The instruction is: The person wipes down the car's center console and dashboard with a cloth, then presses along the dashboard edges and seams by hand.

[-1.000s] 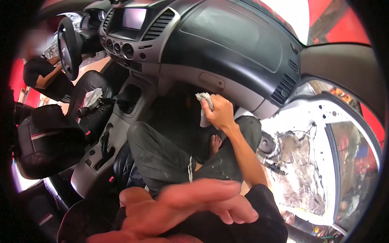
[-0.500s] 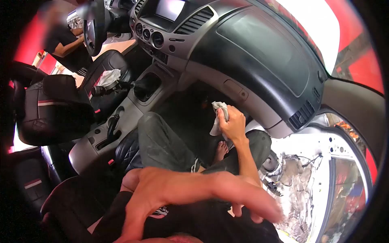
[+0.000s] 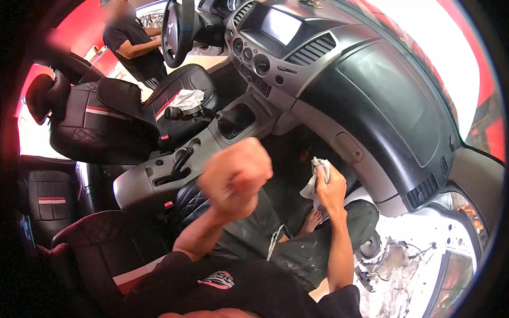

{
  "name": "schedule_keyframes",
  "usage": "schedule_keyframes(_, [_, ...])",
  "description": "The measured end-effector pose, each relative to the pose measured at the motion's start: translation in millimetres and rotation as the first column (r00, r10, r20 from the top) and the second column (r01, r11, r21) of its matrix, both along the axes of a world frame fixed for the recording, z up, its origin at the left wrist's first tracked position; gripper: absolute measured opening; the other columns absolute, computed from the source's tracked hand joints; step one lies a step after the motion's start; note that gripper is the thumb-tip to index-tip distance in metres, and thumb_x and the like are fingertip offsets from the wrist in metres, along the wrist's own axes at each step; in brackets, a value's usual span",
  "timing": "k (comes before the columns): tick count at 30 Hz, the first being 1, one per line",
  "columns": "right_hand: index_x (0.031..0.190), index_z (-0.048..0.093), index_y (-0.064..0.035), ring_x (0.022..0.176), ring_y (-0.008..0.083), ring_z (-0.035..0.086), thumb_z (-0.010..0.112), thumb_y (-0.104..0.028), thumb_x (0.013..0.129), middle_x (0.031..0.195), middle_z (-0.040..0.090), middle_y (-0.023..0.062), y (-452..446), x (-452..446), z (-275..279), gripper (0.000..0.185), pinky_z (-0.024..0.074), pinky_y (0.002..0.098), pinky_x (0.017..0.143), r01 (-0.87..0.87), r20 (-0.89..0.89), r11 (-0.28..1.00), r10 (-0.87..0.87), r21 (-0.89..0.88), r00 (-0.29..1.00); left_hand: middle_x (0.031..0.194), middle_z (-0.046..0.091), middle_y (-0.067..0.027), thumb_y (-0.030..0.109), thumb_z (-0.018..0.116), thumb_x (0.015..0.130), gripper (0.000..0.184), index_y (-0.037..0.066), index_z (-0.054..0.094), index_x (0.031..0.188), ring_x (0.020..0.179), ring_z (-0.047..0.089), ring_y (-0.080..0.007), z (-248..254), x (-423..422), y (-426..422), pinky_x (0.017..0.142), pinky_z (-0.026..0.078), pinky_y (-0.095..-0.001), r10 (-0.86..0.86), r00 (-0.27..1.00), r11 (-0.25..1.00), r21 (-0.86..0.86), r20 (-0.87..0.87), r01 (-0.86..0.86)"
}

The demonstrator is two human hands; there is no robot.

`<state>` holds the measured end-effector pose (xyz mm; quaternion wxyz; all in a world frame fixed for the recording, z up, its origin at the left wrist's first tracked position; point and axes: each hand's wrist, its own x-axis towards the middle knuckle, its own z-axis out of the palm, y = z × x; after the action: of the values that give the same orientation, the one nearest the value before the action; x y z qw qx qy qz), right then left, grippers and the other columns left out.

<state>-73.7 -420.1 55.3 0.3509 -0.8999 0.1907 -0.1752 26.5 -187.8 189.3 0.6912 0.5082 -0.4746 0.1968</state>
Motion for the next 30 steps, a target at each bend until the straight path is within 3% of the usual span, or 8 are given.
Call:
schedule_keyframes(5, [0.112,0.073,-0.0045,0.087,0.0402,0.071,0.06,-0.034,0.1,0.094,0.073,0.0213,5,2,-2,0.034,0.0539,0.044,0.077,-0.035,0.063,0.999,0.034,0.012,0.997,0.091,0.059,-0.0124,0.027,0.068,0.101,0.03,0.007,0.047,0.111,0.07,0.06,-0.0248,116,-53,24,0.061,0.057,-0.0376,0.146,0.969,0.976,-0.134,-0.197,-0.175])
schedule_keyframes(9, [0.1,0.072,-0.0058,0.08,0.0404,0.07,0.061,-0.033,0.099,0.085,0.07,0.0197,15,1,14,0.03,0.053,0.0458,0.072,-0.021,0.021,1.0,0.021,0.008,1.0,0.109,0.059,-0.0152,0.031,0.061,0.103,0.04,0.008,0.044,0.132,0.083,0.062,-0.0289,131,-39,51,0.07,0.06,-0.042,-0.491,0.768,0.865,-0.123,-0.412,0.487])
schedule_keyframes(12, [0.1,0.073,-0.0064,0.08,0.0407,0.07,0.062,-0.034,0.098,0.086,0.071,0.0198,7,1,-9,0.029,0.0534,0.0468,0.071,-0.021,0.005,1.0,0.021,0.005,1.0,0.12,0.06,-0.0169,0.037,0.052,0.108,0.047,0.007,0.045,0.144,0.094,0.063,-0.0313,141,0,81,0.077,0.061,-0.0439,-0.838,0.232,0.332,-0.124,-0.495,0.935])
schedule_keyframes(14, [0.101,0.073,-0.0066,0.083,0.0409,0.071,0.065,-0.035,0.096,0.089,0.072,0.0199,5,-3,-11,0.03,0.0538,0.0472,0.071,-0.006,0.011,0.999,0.006,-0.044,1.0,0.117,0.06,-0.0187,0.033,0.051,0.108,0.045,0.005,0.046,0.142,0.09,0.063,-0.0321,144,-13,57,0.072,0.06,-0.0427,-0.835,0.314,0.419,-0.153,-0.451,0.895])
schedule_keyframes(15, [0.101,0.073,-0.0066,0.083,0.0406,0.071,0.065,-0.035,0.096,0.089,0.073,0.0195,4,-3,-11,0.03,0.0542,0.047,0.072,-0.011,0.0,1.0,0.011,-0.028,1.0,0.11,0.059,-0.0199,0.027,0.053,0.107,0.039,0.003,0.047,0.136,0.082,0.063,-0.0321,142,-59,41,0.064,0.059,-0.0409,-0.684,0.6,0.713,-0.206,-0.415,0.671])
schedule_keyframes(17, [0.105,0.074,-0.0069,0.084,0.0396,0.072,0.064,-0.036,0.098,0.09,0.074,0.0182,3,-3,-8,0.031,0.0551,0.0462,0.074,-0.033,-0.056,0.999,0.033,0.004,0.998,0.101,0.059,-0.0199,0.019,0.057,0.104,0.032,0.001,0.049,0.129,0.075,0.062,-0.0314,137,-70,28,0.057,0.057,-0.0396,-0.509,0.83,0.856,-0.233,-0.227,0.461])
schedule_keyframes(19, [0.107,0.074,-0.007,0.084,0.0393,0.072,0.063,-0.035,0.098,0.09,0.074,0.0172,10,-4,2,0.032,0.0549,0.0456,0.073,-0.03,-0.009,0.999,0.031,0.02,0.999,0.099,0.059,-0.0183,0.017,0.058,0.102,0.028,0.003,0.05,0.126,0.077,0.061,-0.0306,124,-36,13,0.058,0.056,-0.0406,-0.624,0.779,0.773,-0.184,-0.054,0.607])
schedule_keyframes(30, [0.097,0.073,-0.004,0.078,0.0389,0.068,0.061,-0.027,0.101,0.083,0.072,0.0152,7,-4,-3,0.026,0.0547,0.0441,0.075,0.0,-0.06,1.0,0.0,0.014,0.998,0.098,0.055,-0.0146,0.018,0.064,0.101,0.028,0.014,0.043,0.118,0.084,0.059,-0.0302,110,-87,1,0.072,0.059,-0.0459,-0.702,0.408,0.681,-0.383,-0.584,0.624])
